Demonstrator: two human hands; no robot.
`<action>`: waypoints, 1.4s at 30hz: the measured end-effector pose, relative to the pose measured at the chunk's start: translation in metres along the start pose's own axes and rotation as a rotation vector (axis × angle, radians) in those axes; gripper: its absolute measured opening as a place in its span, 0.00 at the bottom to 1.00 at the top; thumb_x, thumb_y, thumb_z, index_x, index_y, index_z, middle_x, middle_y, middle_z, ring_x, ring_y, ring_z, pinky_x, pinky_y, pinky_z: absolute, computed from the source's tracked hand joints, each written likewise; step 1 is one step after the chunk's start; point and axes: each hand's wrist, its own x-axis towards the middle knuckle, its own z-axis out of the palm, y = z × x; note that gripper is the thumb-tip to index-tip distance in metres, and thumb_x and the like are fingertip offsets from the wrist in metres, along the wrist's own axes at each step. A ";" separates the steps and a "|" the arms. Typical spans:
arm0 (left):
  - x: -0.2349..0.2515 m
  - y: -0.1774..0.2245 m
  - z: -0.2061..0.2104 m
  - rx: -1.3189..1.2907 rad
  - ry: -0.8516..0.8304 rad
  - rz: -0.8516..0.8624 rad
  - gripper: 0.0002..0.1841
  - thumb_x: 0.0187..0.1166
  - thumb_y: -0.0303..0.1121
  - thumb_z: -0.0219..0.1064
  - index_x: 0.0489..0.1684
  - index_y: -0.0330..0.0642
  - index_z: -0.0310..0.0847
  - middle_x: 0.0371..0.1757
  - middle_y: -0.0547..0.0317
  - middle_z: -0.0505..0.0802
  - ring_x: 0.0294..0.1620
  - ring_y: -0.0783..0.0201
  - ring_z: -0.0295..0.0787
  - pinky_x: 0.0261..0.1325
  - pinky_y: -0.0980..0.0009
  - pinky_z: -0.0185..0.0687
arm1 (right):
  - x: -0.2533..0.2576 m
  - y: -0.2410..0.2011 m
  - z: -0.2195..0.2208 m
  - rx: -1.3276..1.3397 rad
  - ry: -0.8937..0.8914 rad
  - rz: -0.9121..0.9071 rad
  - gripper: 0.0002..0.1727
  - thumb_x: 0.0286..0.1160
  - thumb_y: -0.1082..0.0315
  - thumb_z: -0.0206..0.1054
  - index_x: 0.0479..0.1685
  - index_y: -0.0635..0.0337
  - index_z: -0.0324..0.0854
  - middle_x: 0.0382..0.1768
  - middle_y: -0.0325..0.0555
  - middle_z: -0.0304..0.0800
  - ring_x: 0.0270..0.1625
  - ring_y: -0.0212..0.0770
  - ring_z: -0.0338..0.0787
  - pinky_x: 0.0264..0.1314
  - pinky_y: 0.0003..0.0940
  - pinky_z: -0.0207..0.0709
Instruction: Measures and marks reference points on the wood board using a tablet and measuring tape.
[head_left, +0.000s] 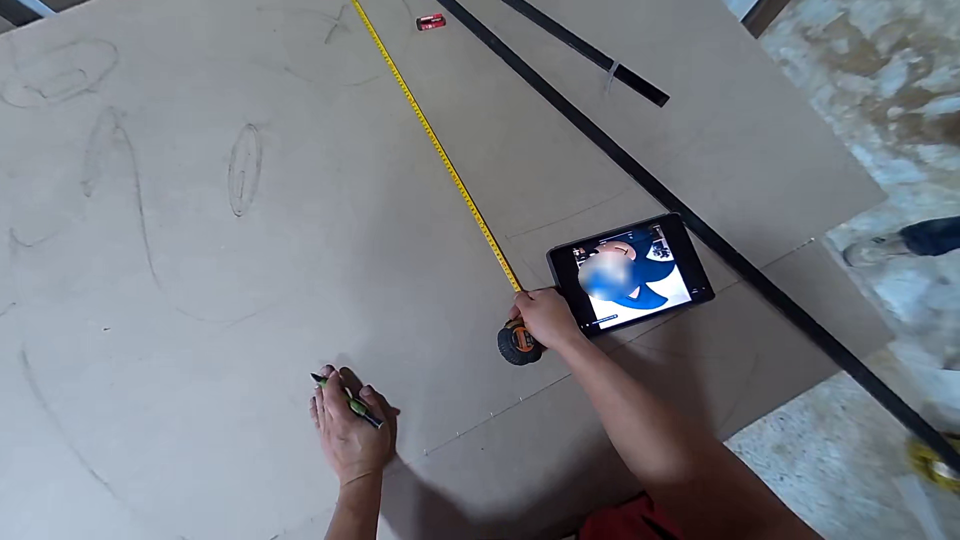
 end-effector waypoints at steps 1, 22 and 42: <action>0.000 -0.001 0.000 -0.001 0.001 0.001 0.35 0.88 0.53 0.45 0.85 0.35 0.67 0.86 0.43 0.75 0.89 0.45 0.66 0.94 0.51 0.49 | -0.001 -0.002 0.000 -0.018 -0.012 0.011 0.30 0.93 0.49 0.47 0.28 0.50 0.91 0.28 0.40 0.92 0.35 0.42 0.90 0.40 0.50 0.80; 0.122 0.214 0.044 -1.067 -0.348 -0.095 0.07 0.79 0.30 0.73 0.49 0.40 0.90 0.37 0.58 0.96 0.32 0.65 0.93 0.38 0.67 0.92 | 0.003 -0.006 -0.002 -0.068 -0.075 0.014 0.29 0.91 0.48 0.51 0.22 0.47 0.90 0.24 0.38 0.90 0.28 0.39 0.88 0.31 0.47 0.80; 0.134 0.224 0.066 -0.936 -0.308 -0.038 0.05 0.74 0.30 0.74 0.41 0.43 0.87 0.30 0.63 0.95 0.26 0.69 0.91 0.30 0.70 0.89 | 0.000 0.000 -0.001 0.001 -0.083 -0.014 0.30 0.93 0.48 0.50 0.24 0.50 0.90 0.22 0.41 0.91 0.21 0.42 0.88 0.22 0.44 0.80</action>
